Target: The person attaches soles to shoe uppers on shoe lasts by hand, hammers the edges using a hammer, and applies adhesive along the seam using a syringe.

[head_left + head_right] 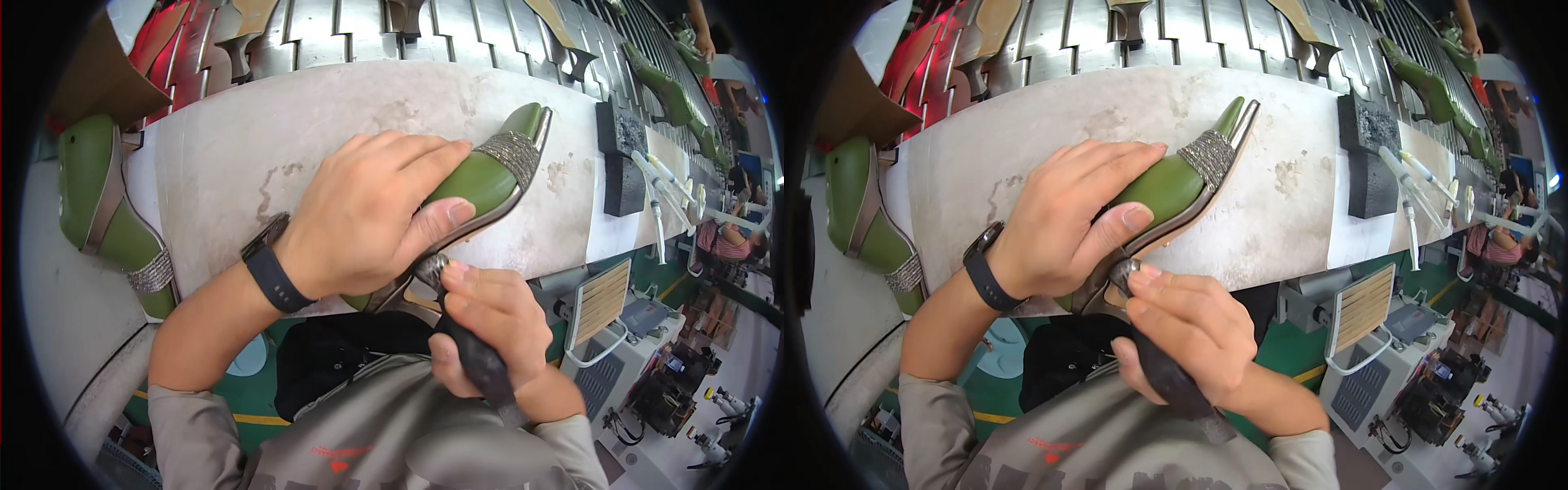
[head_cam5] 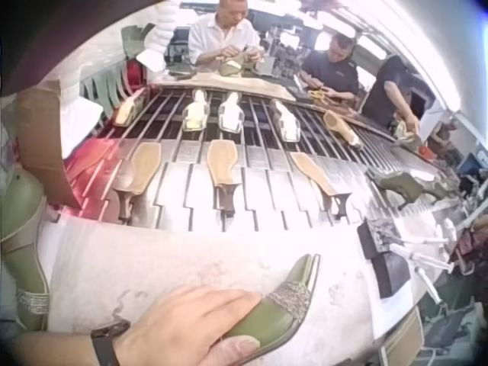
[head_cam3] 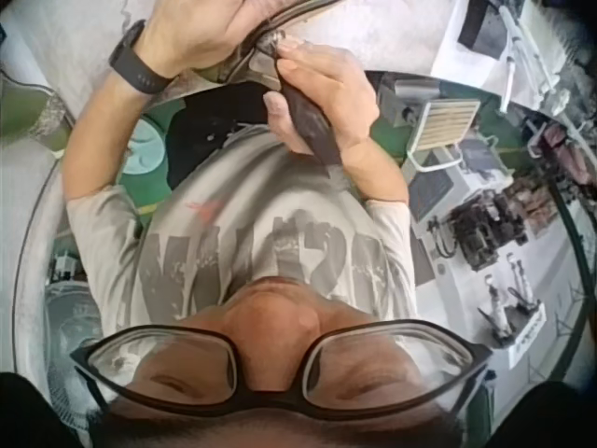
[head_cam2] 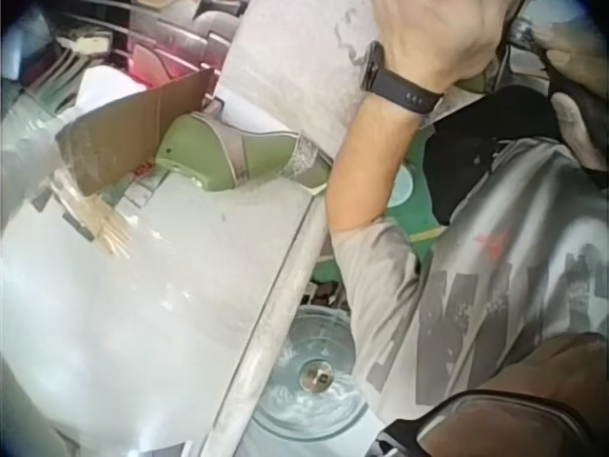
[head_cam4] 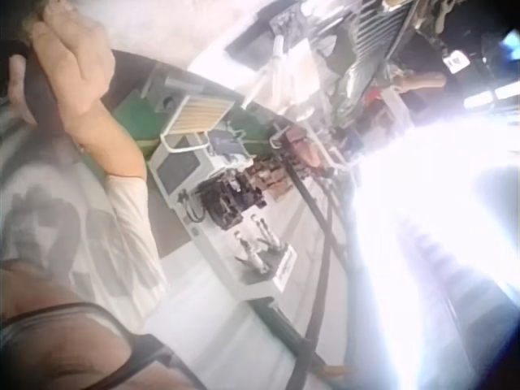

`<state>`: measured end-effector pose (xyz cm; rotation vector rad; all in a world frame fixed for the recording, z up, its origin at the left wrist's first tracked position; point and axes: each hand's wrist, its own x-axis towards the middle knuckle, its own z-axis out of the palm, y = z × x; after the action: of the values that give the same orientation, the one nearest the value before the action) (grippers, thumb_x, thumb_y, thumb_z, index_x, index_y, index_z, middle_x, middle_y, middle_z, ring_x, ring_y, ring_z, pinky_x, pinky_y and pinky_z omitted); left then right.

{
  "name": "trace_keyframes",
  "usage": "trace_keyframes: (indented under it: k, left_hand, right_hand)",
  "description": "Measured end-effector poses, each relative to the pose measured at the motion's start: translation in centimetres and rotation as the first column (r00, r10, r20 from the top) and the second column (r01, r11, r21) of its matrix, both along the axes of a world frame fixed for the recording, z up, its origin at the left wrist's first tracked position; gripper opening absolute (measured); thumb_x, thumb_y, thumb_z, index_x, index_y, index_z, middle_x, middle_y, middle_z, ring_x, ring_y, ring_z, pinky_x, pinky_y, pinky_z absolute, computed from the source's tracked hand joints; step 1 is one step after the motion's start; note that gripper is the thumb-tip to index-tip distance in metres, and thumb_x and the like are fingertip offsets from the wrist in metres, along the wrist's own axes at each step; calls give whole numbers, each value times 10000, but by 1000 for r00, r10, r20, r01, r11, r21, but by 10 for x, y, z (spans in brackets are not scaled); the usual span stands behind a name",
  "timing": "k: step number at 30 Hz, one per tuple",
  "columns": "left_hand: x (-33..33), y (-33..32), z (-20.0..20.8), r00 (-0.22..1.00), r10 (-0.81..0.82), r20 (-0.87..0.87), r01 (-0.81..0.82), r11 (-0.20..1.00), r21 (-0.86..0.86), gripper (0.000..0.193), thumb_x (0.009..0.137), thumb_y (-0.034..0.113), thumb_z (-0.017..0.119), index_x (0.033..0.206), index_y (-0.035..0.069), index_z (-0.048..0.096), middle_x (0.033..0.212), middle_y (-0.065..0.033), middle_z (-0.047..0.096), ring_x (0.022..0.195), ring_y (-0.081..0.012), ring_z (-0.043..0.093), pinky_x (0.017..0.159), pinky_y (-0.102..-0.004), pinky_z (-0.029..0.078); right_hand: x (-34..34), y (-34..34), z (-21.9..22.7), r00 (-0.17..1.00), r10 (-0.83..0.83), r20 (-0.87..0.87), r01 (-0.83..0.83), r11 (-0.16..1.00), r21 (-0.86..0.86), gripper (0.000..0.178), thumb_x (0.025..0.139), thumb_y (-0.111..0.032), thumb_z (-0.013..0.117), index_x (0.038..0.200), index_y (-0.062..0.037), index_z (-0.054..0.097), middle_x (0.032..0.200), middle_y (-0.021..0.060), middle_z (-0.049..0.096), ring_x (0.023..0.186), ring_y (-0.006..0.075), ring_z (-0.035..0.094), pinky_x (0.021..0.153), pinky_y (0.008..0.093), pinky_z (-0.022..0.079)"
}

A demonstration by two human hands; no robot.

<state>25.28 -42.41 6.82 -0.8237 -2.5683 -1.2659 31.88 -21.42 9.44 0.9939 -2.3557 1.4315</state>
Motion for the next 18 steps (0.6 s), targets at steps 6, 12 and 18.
trace_keyframes:
  k: [6, 12, 18]
  left_hand:
    - [-5, -1, 8, 993, -51, 109, 50, 999, 12, 494, 1041, 286, 624, 1379, -73, 606, 1268, -249, 697, 1137, -432, 663, 1006, -467, 508]
    - [-11, 33, 33, 964, 78, 255, -34, 984, -175, 913, 825, 395, 837, 1514, -73, 464, 1275, -337, 656, 1164, -446, 660, 1010, -468, 514]
    - [-19, 36, 38, 921, 43, 386, 16, 989, -149, 867, 789, 296, 849, 1498, -53, 490, 1178, -310, 670, 1097, -481, 656, 956, -494, 522]
  right_hand:
    - [-1, 15, 1, 948, -25, 317, 97, 973, -211, 283, 867, -22, 791, 1140, 18, 726, 1098, 194, 777, 965, 262, 774, 881, 365, 608]
    - [-32, 59, 43, 893, -268, 362, 387, 867, -314, 325, 966, -82, 692, 1261, 47, 649, 1135, 200, 782, 1065, 205, 732, 980, 339, 551]
    - [-51, 50, 49, 880, -207, 427, 246, 968, -38, 220, 990, -54, 675, 1186, 44, 679, 1118, 186, 771, 1035, 168, 723, 920, 309, 563]
